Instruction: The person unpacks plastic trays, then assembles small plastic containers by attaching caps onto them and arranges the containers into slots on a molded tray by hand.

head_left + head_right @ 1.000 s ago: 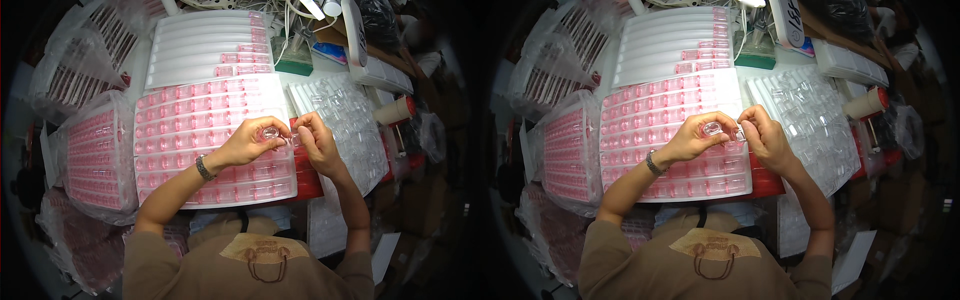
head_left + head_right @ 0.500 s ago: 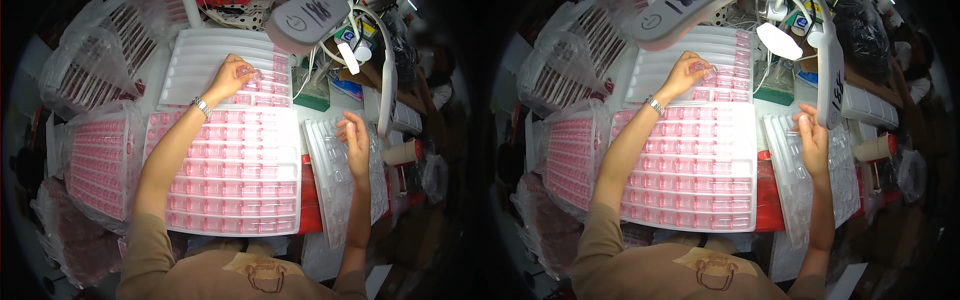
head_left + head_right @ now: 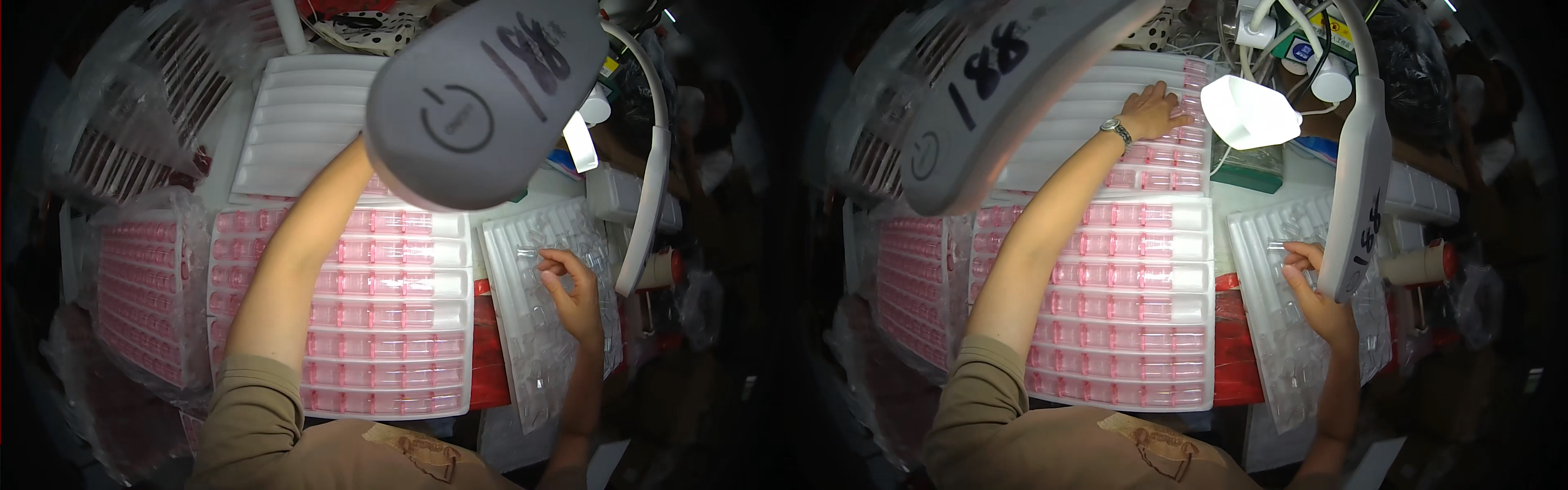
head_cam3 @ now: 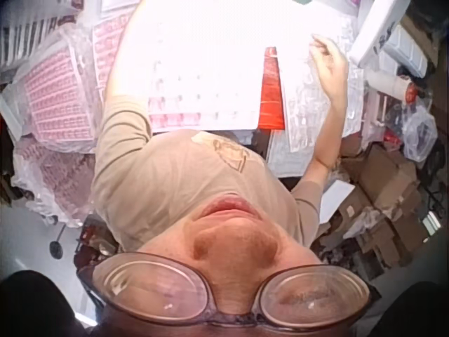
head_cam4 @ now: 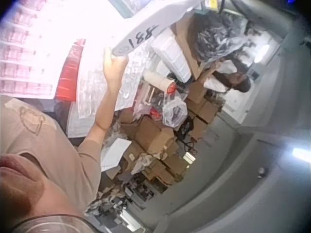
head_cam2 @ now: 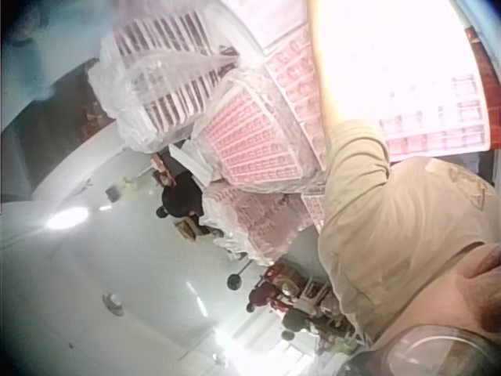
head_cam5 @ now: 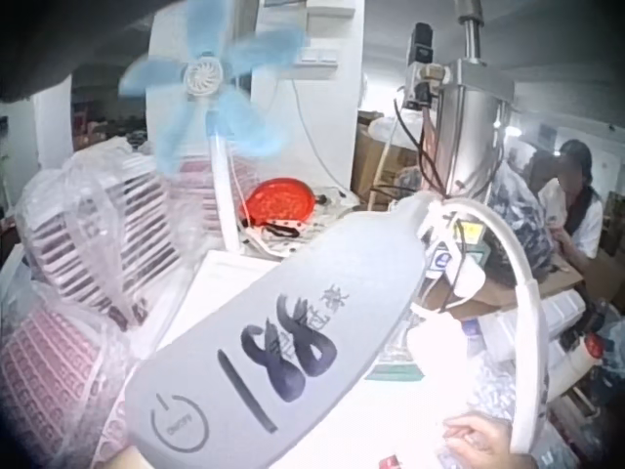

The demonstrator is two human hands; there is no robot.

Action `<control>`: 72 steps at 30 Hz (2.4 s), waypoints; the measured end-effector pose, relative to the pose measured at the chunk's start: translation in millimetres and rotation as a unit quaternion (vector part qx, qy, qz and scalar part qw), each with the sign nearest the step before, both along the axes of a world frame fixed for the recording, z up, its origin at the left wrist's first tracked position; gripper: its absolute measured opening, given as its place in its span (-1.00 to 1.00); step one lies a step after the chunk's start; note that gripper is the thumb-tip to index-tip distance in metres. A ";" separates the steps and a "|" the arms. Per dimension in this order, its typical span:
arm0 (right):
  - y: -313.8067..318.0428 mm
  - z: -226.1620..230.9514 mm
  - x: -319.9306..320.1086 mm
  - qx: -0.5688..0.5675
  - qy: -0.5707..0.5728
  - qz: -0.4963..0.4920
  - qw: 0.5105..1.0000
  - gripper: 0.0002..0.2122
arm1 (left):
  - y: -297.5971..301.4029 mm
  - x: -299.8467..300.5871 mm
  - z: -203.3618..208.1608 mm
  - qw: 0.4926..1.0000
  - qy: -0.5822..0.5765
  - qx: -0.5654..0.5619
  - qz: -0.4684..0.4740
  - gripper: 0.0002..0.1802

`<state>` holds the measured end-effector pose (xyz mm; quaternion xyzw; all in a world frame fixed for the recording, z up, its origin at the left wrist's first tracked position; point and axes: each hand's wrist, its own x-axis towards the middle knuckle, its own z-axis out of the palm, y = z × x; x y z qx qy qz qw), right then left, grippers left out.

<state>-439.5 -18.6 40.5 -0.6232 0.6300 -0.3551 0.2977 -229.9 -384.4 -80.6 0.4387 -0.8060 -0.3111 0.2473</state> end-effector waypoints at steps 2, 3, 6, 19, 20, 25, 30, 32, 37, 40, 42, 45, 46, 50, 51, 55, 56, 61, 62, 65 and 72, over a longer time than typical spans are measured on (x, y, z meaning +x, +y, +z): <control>18.5 -1.1 -32.2 -0.054 0.070 -0.087 0.992 -0.81 | 46.9 -2.6 36.1 0.988 -0.127 -0.065 0.052 -0.39; 22.1 -3.3 -50.8 -0.059 0.012 -0.145 0.988 -0.81 | 66.7 -3.5 59.4 0.973 -0.192 -0.099 0.086 -0.34; 2.7 -3.1 -57.2 -0.094 -0.019 -0.223 0.970 -0.82 | 60.2 20.2 50.4 0.990 -0.138 -0.005 0.034 -0.36; -25.9 -41.2 0.7 -0.073 0.396 0.025 0.915 -0.84 | 75.7 2.2 46.7 0.990 -0.042 -0.134 0.032 -0.75; -24.9 -41.7 -1.3 -0.066 0.372 0.027 0.926 -0.83 | 77.4 0.9 47.6 0.980 -0.081 -0.178 0.045 -0.74; -27.7 -41.2 -3.3 -0.064 0.325 0.029 0.943 -0.82 | 82.1 -11.4 52.4 0.961 -0.194 -0.101 0.170 -0.59; -28.4 -44.4 -1.4 -0.111 0.286 0.039 0.951 -0.81 | 87.8 -10.3 47.0 0.898 -0.281 -0.171 0.292 -0.38; -29.1 -43.1 -10.1 -0.117 0.266 0.033 0.956 -0.80 | 106.0 -9.1 53.6 0.904 -0.236 -0.220 0.279 -0.39; -15.4 -28.5 -25.9 -0.067 0.034 -0.048 0.996 -0.81 | 247.2 17.7 97.6 0.958 -0.034 -0.218 -0.183 -0.50; -6.2 -17.5 0.8 0.018 -0.214 -0.035 0.976 -0.84 | 343.4 37.6 88.6 0.941 -0.143 -0.224 -0.210 -0.34; 4.2 -7.6 20.7 0.003 -0.231 -0.039 0.972 -0.88 | 366.7 41.8 81.4 0.934 -0.135 -0.284 -0.172 -0.37; 24.6 6.6 40.3 -0.080 -0.198 -0.043 0.976 -0.94 | 381.8 44.6 90.2 0.936 -0.171 -0.256 -0.169 -0.58; 35.3 11.5 45.8 -0.080 -0.195 -0.046 0.976 -0.94 | 380.9 45.1 91.8 0.936 -0.168 -0.256 -0.171 -0.58; 65.8 16.9 69.8 -0.191 -0.085 -0.022 0.978 -0.94 | 382.5 50.2 97.7 0.974 0.150 0.026 -0.166 -0.69; 69.3 18.3 80.6 -0.246 -0.005 -0.013 0.969 -0.91 | 389.3 50.5 101.4 0.935 0.256 0.187 -0.161 -0.72; 72.7 15.9 99.4 -0.272 0.041 0.063 0.959 -0.85 | 395.7 47.4 96.6 0.841 0.406 0.319 -0.163 -0.70; 69.4 16.6 100.5 -0.232 0.030 0.125 0.964 -0.86 | 393.0 50.7 95.2 0.852 0.400 0.297 -0.159 -0.68; -7.9 2.4 7.6 -0.168 0.254 -0.119 0.945 -0.82 | 406.9 58.2 99.5 0.980 0.054 -0.116 -0.152 -0.56; -25.6 -15.9 -14.0 -0.097 0.345 -0.137 0.924 -0.81 | 416.0 53.9 94.1 0.979 0.056 -0.118 -0.154 -0.56; -53.0 -53.3 -23.3 -0.027 0.473 -0.155 0.867 -0.80 | 425.5 49.8 83.1 0.973 -0.069 -0.160 -0.154 -0.53; -56.4 -43.2 -30.8 -0.053 0.249 -0.188 0.949 -0.88 | 407.4 53.3 91.4 0.977 0.012 -0.124 -0.175 -0.60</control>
